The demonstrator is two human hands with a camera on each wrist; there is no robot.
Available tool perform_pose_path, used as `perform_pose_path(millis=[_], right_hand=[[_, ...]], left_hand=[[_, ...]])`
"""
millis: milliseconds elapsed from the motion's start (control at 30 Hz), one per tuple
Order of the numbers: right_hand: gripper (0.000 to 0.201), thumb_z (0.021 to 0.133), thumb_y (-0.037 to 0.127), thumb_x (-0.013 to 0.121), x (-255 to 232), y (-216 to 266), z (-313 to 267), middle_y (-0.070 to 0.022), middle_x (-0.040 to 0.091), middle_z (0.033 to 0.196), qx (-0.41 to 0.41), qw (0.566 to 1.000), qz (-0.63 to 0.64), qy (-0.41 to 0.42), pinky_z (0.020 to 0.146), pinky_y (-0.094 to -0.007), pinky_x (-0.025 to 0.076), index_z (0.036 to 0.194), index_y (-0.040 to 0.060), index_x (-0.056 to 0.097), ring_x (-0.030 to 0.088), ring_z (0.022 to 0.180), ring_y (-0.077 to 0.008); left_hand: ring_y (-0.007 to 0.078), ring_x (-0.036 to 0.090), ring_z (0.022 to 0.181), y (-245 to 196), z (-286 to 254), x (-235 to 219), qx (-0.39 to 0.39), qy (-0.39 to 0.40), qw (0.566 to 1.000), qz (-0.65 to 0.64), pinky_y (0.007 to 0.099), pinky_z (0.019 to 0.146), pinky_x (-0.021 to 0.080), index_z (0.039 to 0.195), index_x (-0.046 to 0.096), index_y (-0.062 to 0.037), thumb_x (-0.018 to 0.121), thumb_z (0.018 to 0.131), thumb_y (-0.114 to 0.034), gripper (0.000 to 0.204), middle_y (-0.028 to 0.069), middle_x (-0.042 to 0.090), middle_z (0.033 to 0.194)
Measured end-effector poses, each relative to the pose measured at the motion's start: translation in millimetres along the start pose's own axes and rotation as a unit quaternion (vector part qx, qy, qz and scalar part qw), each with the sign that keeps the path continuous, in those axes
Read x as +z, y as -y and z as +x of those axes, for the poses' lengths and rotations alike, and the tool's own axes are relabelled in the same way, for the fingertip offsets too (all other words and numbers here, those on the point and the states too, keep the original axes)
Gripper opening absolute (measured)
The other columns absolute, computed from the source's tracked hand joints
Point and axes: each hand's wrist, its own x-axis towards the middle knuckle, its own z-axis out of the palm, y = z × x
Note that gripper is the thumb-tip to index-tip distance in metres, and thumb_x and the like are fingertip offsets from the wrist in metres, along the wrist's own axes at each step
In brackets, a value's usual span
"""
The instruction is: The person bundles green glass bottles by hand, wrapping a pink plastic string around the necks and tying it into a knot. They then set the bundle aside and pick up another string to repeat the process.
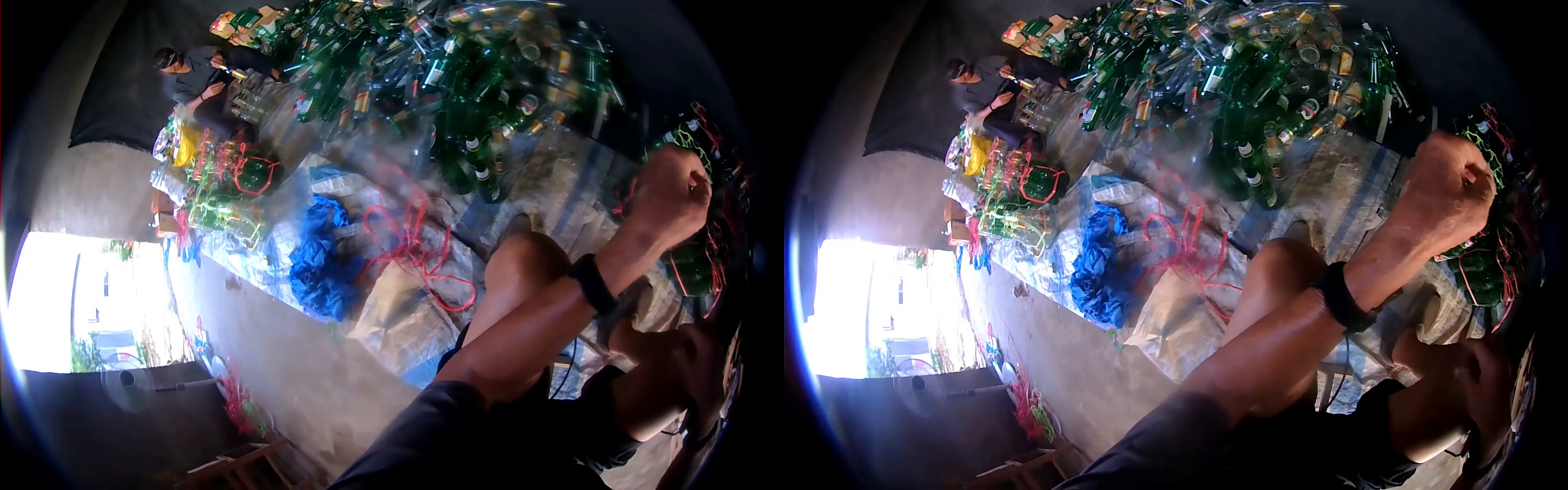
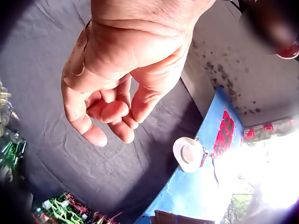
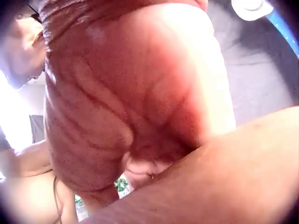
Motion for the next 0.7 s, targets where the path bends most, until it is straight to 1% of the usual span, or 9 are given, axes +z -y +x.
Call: perform_pose_path(millis=[33,100,167,233,400,500,567,667,700], right_hand=[[0.039,0.074,0.002,0.066,3,-1,-2,-0.0185,0.063,0.11,0.027,1.0,-0.012,0.0,0.097,-0.0436,0.047,0.114,0.001,0.063,0.058,0.109,-0.0374],[0.04,0.074,0.005,0.067,6,-1,-5,-0.0192,0.062,0.11,0.015,1.0,-0.021,-0.013,0.097,-0.0444,0.046,0.113,0.0008,0.063,0.057,0.109,-0.038],[0.04,0.074,0.008,0.068,6,-5,-7,-0.0199,0.061,0.11,0.004,0.999,-0.032,-0.027,0.098,-0.0452,0.045,0.113,0.0005,0.062,0.056,0.11,-0.0385],[0.043,0.072,0.016,0.069,4,-12,-6,-0.0207,0.061,0.108,-0.012,0.999,-0.029,-0.006,0.097,-0.0461,0.045,0.111,0.0,0.062,0.056,0.107,-0.0392],[0.043,0.072,0.019,0.067,0,-10,-5,-0.0207,0.06,0.106,-0.006,1.0,0.013,0.003,0.097,-0.0458,0.044,0.11,-0.0007,0.062,0.056,0.105,-0.0384],[0.044,0.072,0.019,0.066,-2,-2,-5,-0.0204,0.06,0.106,-0.003,0.999,0.042,0.012,0.098,-0.0454,0.043,0.111,-0.0008,0.062,0.056,0.106,-0.0372],[0.045,0.072,0.019,0.066,-2,-2,-5,-0.0201,0.06,0.106,0.003,0.999,0.051,0.014,0.099,-0.0453,0.043,0.112,-0.0007,0.062,0.056,0.107,-0.0365],[0.045,0.073,0.016,0.067,-1,-4,-4,-0.0192,0.062,0.11,-0.004,0.999,0.044,0.02,0.1,-0.0443,0.043,0.114,-0.0005,0.062,0.057,0.109,-0.0345],[0.045,0.073,0.014,0.068,-2,-1,-4,-0.0185,0.062,0.111,0.011,0.998,0.051,0.032,0.1,-0.0429,0.043,0.116,0.0006,0.062,0.057,0.109,-0.0331]], left_hand=[[0.0312,0.068,0.064,2,-1,0,0.0,-0.003,1.0,0.002,0.0374,0.055,0.051,0.072,0.068,0.0006,0.058,0.079,0.0,0.012,0.0206,0.065,0.068],[0.0313,0.068,0.063,-8,-3,-3,-0.032,0.012,0.999,-0.004,0.0367,0.054,0.051,0.072,0.068,0.0015,0.058,0.079,0.001,0.013,0.0213,0.065,0.066],[0.0317,0.068,0.062,-13,-5,-4,-0.042,0.02,0.999,-0.01,0.0372,0.054,0.052,0.072,0.068,0.0026,0.057,0.079,0.002,0.013,0.0222,0.064,0.066],[0.0318,0.068,0.061,-16,-8,-3,0.023,-0.024,0.999,0.024,0.0385,0.055,0.052,0.07,0.067,0.003,0.057,0.079,0.002,0.014,0.0227,0.064,0.065],[0.0324,0.068,0.063,1,-4,4,0.043,-0.025,0.999,0.002,0.0393,0.056,0.052,0.07,0.066,0.004,0.056,0.08,0.002,0.014,0.0234,0.064,0.066],[0.0333,0.068,0.064,-3,-4,0,0.018,-0.006,1.0,-0.021,0.0393,0.055,0.051,0.071,0.065,0.0049,0.056,0.08,0.003,0.013,0.0239,0.064,0.067],[0.0311,0.07,0.074,-3,-2,-2,-0.038,0.029,0.999,-0.018,0.0392,0.065,0.055,0.076,0.069,0.0029,0.066,0.081,-0.005,0.01,0.0204,0.068,0.076],[0.0298,0.069,0.074,-10,-3,-8,-0.054,0.037,0.998,-0.019,0.0394,0.065,0.055,0.075,0.068,0.0026,0.067,0.082,-0.006,0.011,0.0188,0.069,0.076],[0.0298,0.069,0.074,-10,-3,-9,-0.053,0.037,0.998,-0.02,0.0394,0.065,0.055,0.075,0.068,0.0026,0.067,0.082,-0.006,0.011,0.0188,0.069,0.076]])
